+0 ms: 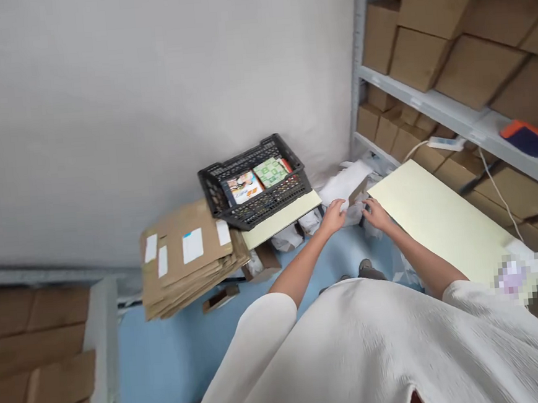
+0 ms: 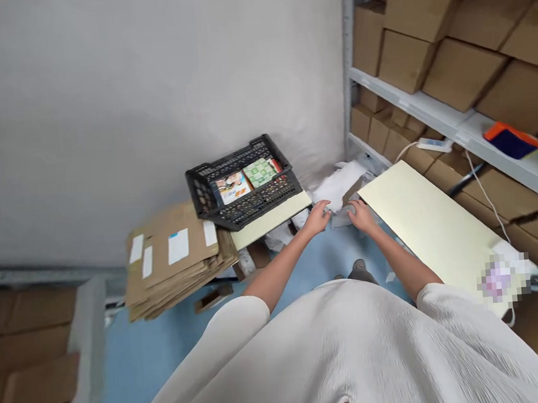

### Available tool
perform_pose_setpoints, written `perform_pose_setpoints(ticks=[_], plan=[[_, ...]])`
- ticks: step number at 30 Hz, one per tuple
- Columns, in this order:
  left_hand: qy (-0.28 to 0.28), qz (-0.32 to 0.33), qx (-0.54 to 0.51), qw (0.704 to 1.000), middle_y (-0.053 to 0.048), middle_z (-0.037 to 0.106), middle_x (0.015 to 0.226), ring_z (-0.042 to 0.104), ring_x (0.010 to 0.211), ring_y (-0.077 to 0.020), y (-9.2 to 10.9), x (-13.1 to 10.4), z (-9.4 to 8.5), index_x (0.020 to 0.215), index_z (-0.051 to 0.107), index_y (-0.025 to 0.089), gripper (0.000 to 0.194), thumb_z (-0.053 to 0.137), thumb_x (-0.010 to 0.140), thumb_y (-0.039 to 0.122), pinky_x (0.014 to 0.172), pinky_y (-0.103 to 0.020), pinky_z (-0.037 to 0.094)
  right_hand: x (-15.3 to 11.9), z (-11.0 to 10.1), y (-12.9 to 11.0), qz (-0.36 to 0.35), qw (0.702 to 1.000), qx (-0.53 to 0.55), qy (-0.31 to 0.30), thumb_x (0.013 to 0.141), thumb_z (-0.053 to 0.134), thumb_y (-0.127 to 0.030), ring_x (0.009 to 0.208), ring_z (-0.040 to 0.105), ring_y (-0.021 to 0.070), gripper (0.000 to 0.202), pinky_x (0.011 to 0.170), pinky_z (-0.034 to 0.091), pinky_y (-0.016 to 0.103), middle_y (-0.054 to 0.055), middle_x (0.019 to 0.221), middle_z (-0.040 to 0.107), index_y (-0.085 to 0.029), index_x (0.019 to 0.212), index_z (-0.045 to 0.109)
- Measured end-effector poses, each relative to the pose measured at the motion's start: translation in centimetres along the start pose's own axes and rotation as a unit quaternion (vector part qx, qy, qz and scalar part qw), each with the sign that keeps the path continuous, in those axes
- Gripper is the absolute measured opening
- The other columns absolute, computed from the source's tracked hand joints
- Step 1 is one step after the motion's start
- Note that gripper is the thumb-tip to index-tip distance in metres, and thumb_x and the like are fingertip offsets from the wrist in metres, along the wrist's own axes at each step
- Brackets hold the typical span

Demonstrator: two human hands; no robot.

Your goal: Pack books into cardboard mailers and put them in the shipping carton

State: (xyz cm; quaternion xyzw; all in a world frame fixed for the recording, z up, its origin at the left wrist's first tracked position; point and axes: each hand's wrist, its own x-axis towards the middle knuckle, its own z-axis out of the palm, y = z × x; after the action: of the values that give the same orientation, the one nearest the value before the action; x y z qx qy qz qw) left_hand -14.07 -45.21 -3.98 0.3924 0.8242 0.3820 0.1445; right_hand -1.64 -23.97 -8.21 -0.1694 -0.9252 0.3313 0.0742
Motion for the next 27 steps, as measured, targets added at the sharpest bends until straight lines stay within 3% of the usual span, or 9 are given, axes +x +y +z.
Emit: perform_pose_setpoints(ticks=[5,11,20,27], plan=[[0.093,-0.087,0.012,0.992,-0.014,0.065,0.154,0.058,0.15,-0.0282,-3.7,-0.8,-4.4,0.147,0.065,0.02,0.049,0.057,0.099,0.013,0.132,-0.05,0.043,8.0,3.3,-4.3,-0.093,0.993,0.012,-0.069,0.098,0.056,-0.036,0.145,0.057,0.0347,0.05,0.128,0.044,0.053,0.019,0.152,0.064,-0.018,0.143,0.07],[0.19,-0.173,0.01,0.966,-0.013,0.064,0.156,0.056,0.151,-0.0268,-6.4,-2.3,-7.8,0.148,0.066,0.021,0.05,0.057,0.099,0.013,0.133,-0.048,0.042,15.9,6.4,-10.2,-0.21,0.967,0.025,-0.141,0.099,0.057,-0.035,0.148,0.055,0.0346,0.052,0.13,0.041,0.054,0.017,0.153,0.064,-0.021,0.148,0.067],[0.269,-0.241,0.019,0.932,-0.015,0.059,0.162,0.053,0.154,-0.0294,-9.8,-4.3,-12.2,0.149,0.066,0.02,0.051,0.058,0.099,0.015,0.134,-0.049,0.041,21.7,10.3,-18.7,-0.303,0.936,0.025,-0.179,0.101,0.054,-0.034,0.149,0.054,0.035,0.049,0.13,0.04,0.054,0.019,0.155,0.062,-0.019,0.145,0.069],[0.282,-0.226,0.046,0.931,-0.014,0.059,0.163,0.052,0.155,-0.0333,-15.1,-1.0,-19.2,0.149,0.067,0.023,0.05,0.057,0.1,0.018,0.131,-0.053,0.043,26.8,12.6,-24.3,-0.303,0.942,0.019,-0.143,0.103,0.054,-0.035,0.15,0.053,0.0349,0.049,0.131,0.039,0.053,0.016,0.158,0.06,-0.021,0.146,0.07]])
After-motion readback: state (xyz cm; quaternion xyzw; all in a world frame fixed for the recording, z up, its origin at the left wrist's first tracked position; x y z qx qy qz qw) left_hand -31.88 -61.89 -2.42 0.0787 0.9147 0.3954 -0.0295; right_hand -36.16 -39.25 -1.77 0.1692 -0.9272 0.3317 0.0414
